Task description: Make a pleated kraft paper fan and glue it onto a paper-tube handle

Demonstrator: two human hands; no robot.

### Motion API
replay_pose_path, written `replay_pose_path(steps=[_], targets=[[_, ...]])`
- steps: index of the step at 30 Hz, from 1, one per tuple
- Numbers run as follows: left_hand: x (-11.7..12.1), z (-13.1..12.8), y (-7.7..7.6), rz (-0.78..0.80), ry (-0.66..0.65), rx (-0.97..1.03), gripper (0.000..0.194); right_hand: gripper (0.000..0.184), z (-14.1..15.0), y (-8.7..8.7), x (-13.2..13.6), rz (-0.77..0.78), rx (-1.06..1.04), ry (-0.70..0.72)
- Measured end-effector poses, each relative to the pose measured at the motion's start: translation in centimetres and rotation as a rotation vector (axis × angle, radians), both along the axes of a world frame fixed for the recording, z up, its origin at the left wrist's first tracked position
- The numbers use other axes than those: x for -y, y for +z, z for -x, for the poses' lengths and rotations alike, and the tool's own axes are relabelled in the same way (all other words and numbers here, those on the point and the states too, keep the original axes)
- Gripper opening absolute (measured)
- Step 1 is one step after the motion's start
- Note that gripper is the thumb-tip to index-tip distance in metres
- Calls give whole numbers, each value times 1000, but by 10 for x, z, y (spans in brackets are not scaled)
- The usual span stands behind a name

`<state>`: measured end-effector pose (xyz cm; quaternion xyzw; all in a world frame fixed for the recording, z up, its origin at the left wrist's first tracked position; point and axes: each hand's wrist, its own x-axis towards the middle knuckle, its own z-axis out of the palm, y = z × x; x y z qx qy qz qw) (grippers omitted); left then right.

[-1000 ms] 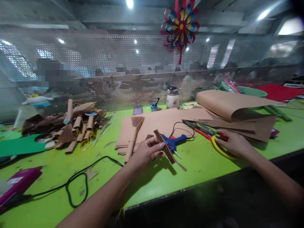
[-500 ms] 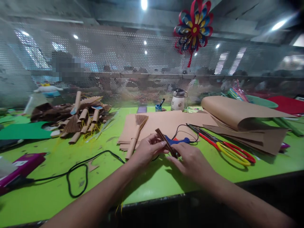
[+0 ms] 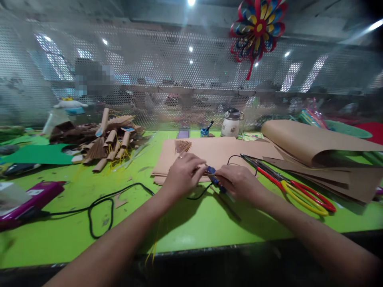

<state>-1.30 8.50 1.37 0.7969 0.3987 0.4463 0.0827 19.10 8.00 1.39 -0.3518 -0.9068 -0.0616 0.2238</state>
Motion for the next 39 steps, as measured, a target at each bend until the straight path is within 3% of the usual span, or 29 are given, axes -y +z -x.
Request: replay_pose_path(steps=[2,4,9,15,22,28,34,39], targets=[[0,-2,-3,-106,-72,-300,22,20,-2,1,-8,-39,5,69],[-1,-3,-7,-102,-104,-410,25,21,-5,2,-14,-58,-6,130],[-3,-3,-12,-15,-82,-372,20,17,-11,3,-22,-56,-91,232],[-1,-3,-15,-17,-122,-324,13,19,-18,-9,-22,-30,-110,230],[3,-5,-12,-141,-127,-354,18,17,-26,-8,-13,-10,-86,156],[4,-5,-9,-144,-137,-302,20,25,-27,-7,-11,-46,-187,225],[0,-4,-9,-238,-88,-208,17,17,-24,-3,-12,-82,-280,200],[-5,-2,-13,-290,-77,-268,14,13,-27,-4,-14,-53,-255,137]])
